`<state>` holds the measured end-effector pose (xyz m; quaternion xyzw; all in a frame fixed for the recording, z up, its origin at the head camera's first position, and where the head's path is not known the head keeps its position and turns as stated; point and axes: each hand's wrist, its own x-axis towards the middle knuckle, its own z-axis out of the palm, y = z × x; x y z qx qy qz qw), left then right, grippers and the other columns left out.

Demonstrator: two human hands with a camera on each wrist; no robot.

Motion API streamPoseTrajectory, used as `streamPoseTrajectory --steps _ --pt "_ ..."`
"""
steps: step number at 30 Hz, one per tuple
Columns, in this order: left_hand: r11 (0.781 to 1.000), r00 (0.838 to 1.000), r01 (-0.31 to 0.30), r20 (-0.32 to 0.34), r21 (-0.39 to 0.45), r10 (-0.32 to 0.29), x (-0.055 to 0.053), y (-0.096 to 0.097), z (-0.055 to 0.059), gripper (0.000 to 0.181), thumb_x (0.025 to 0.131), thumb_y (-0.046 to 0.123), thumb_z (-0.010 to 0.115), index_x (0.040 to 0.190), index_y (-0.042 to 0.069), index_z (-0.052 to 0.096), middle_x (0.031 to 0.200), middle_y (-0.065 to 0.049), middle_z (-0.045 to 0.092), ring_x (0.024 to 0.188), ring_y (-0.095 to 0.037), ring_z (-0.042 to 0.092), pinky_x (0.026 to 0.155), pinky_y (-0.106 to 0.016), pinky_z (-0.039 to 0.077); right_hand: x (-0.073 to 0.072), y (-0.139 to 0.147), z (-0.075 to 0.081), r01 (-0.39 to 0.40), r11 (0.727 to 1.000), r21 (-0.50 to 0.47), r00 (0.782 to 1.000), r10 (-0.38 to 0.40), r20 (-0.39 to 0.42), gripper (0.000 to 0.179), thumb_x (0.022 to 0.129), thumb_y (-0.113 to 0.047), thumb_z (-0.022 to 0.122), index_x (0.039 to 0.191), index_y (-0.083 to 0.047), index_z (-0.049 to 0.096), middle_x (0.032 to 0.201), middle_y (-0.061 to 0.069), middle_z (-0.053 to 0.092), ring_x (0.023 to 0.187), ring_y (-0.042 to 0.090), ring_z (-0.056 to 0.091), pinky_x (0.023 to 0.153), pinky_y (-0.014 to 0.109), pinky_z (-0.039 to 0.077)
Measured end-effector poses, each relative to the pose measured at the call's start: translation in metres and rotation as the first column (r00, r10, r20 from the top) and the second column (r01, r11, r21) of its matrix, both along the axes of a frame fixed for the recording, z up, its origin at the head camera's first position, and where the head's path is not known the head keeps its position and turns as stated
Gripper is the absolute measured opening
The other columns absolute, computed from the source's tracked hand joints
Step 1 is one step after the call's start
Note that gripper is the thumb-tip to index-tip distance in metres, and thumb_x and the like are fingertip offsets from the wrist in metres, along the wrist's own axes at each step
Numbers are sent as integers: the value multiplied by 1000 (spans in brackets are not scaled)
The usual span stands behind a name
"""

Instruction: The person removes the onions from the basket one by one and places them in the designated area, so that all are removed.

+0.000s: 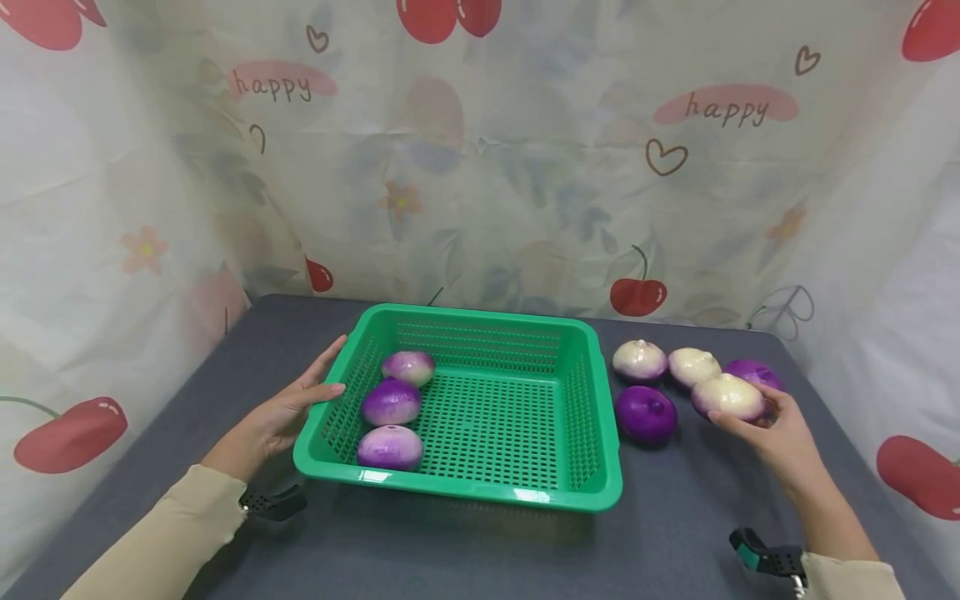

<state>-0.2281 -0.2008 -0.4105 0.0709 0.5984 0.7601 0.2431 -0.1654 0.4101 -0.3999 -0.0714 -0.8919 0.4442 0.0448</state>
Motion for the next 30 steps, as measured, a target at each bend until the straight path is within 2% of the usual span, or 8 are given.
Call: streamPoseTrajectory --steps 2,8,14,19,23,26,28,30 --pt "1000 1000 1 0 1 -1 0 0 0 82 98 9 53 152 49 6 161 -14 5 141 -46 23 101 -62 39 -1 1 -5 -7 1000 11 1000 7 2 88 93 -25 64 145 18 9 139 38 21 95 -3 35 65 7 40" --pt "1000 1000 6 -1 6 -6 -1 -1 -1 82 98 8 52 152 49 7 162 -14 4 141 -46 22 101 -63 38 -5 3 -16 -5 996 92 999 0 52 86 90 -28 68 142 20 19 123 33 35 97 28 39 63 15 37" --pt "1000 1000 9 -6 3 -9 -1 -1 -2 82 98 8 53 152 49 6 162 -14 4 142 -47 21 101 -64 37 -6 2 -22 -14 996 90 994 4 109 88 89 -29 69 140 23 19 120 33 36 94 27 40 64 17 37" --pt "1000 1000 13 -9 -1 -13 0 -1 -2 82 98 9 53 152 49 6 161 -15 4 141 -48 22 101 -64 38 -6 4 -24 -38 996 84 988 25 151 92 91 -33 67 142 22 14 127 39 31 105 38 38 65 15 35" --pt "1000 1000 13 -4 6 -13 0 -1 -2 82 98 8 52 152 49 6 161 -15 4 141 -48 22 100 -64 38 -9 3 -25 -65 993 97 988 50 149 89 90 -33 67 142 21 18 132 40 32 108 39 39 68 16 36" --pt "1000 1000 11 -1 9 -11 -1 -1 -2 82 98 8 53 152 49 7 161 -15 4 141 -48 21 100 -65 37 -12 2 -26 -79 993 92 986 64 152 90 90 -33 68 142 20 18 134 40 31 111 42 38 76 26 39" --pt "1000 1000 10 -1 9 -10 -1 -1 -2 82 98 8 53 152 49 7 161 -15 4 141 -49 21 100 -65 37 -13 1 -25 -79 994 81 985 65 159 92 90 -33 68 142 21 14 136 42 27 115 46 35 84 39 40" --pt "1000 1000 9 -2 7 -9 -1 -1 -2 82 98 8 53 152 49 7 161 -15 4 141 -48 21 100 -65 37 -14 0 -24 -79 994 70 984 67 166 95 90 -33 68 142 21 10 137 44 23 118 50 32 90 53 36"
